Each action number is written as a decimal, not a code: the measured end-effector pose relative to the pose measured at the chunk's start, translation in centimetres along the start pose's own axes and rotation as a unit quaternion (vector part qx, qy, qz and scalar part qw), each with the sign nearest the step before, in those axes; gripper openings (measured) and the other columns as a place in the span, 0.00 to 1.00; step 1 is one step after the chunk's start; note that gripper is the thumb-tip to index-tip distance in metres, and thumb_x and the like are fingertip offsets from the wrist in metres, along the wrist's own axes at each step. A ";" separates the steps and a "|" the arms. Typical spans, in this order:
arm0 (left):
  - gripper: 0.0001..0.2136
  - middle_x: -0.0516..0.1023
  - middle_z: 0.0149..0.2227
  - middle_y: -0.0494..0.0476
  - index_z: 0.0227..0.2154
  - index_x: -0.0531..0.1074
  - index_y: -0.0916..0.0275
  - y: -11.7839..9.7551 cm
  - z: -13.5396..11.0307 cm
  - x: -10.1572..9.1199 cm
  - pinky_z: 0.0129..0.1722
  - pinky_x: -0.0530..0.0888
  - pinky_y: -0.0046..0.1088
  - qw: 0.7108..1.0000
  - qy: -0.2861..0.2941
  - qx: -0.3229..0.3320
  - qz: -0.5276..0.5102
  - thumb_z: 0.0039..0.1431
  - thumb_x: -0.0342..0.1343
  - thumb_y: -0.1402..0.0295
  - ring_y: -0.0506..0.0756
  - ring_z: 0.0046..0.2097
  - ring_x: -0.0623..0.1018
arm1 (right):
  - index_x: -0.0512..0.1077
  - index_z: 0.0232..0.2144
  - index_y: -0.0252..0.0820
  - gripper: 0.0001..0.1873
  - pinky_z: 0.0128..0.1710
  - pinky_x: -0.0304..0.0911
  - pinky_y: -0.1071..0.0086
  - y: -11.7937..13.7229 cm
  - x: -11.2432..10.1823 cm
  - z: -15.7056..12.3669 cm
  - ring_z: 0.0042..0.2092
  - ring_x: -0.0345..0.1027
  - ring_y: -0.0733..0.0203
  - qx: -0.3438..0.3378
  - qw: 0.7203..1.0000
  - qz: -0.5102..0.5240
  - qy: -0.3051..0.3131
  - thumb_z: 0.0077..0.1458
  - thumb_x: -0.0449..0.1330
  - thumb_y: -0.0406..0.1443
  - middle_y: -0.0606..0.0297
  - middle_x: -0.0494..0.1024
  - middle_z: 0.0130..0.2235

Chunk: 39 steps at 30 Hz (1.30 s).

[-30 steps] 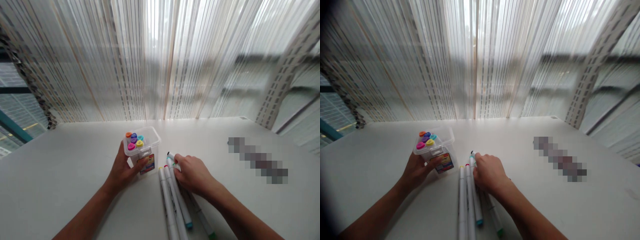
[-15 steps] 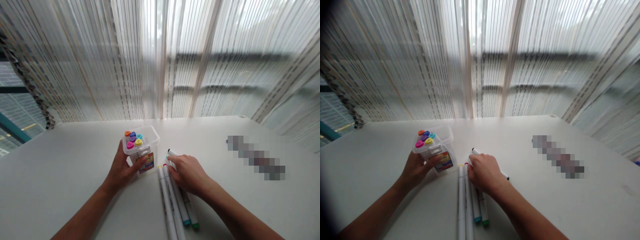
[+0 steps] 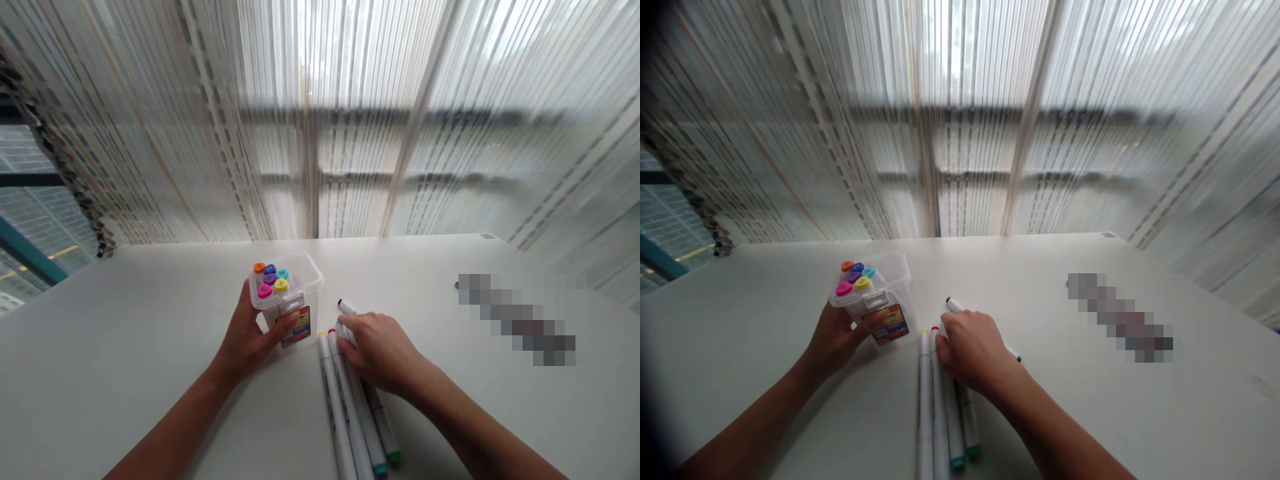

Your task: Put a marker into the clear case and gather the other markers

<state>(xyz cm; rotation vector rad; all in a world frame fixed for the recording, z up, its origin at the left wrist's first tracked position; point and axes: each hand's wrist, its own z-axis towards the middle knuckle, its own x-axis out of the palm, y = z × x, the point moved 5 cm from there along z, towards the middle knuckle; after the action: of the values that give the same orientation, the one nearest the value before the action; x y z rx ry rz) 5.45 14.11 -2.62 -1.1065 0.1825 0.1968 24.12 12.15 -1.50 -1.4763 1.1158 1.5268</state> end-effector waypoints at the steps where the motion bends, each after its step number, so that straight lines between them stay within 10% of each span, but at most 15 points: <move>1: 0.28 0.71 0.44 0.62 0.51 0.60 0.63 0.0 0.0 0.0 0.46 0.70 0.36 1.000 0.000 0.003 0.000 0.48 0.60 0.60 0.60 0.49 0.71 | 0.72 0.34 0.40 0.12 0.33 0.56 0.68 0.0 0.0 0.0 0.37 0.70 0.55 -0.001 1.000 0.000 0.003 0.56 0.49 0.37 0.57 0.76 0.33; 11: 0.25 0.73 0.42 0.60 0.47 0.63 0.63 -0.4 0.0 -0.1 0.44 0.71 0.35 1.000 -0.001 0.003 0.013 0.47 0.60 0.60 0.60 0.46 0.73 | 0.68 0.38 0.41 0.21 0.31 0.57 0.68 1.5 0.0 -1.0 0.36 0.69 0.54 -0.035 0.999 0.001 -0.001 0.49 0.56 0.51 0.58 0.74 0.35; 27: 0.27 0.70 0.49 0.62 0.48 0.62 0.62 -0.5 0.1 0.1 0.45 0.71 0.33 1.000 -0.003 0.007 -0.023 0.46 0.61 0.60 0.60 0.51 0.70 | 0.67 0.43 0.40 0.17 0.36 0.57 0.67 -2.6 -1.6 0.2 0.40 0.69 0.56 0.086 0.993 -0.016 -0.080 0.58 0.48 0.42 0.59 0.75 0.39; 39: 0.20 0.71 0.43 0.61 0.41 0.65 0.63 -0.2 0.0 -0.1 0.46 0.71 0.35 1.000 -0.004 0.009 -0.010 0.47 0.60 0.60 0.60 0.48 0.72 | 0.70 0.37 0.39 0.14 0.33 0.57 0.67 -4.4 0.2 0.9 0.39 0.70 0.53 0.115 0.992 -0.057 -0.015 0.55 0.48 0.38 0.55 0.77 0.37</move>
<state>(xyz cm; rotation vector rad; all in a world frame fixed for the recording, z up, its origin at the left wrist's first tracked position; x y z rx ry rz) 5.41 14.06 -2.44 -1.0894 0.1662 0.1817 27.83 14.55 -2.11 -1.3321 1.1292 1.2920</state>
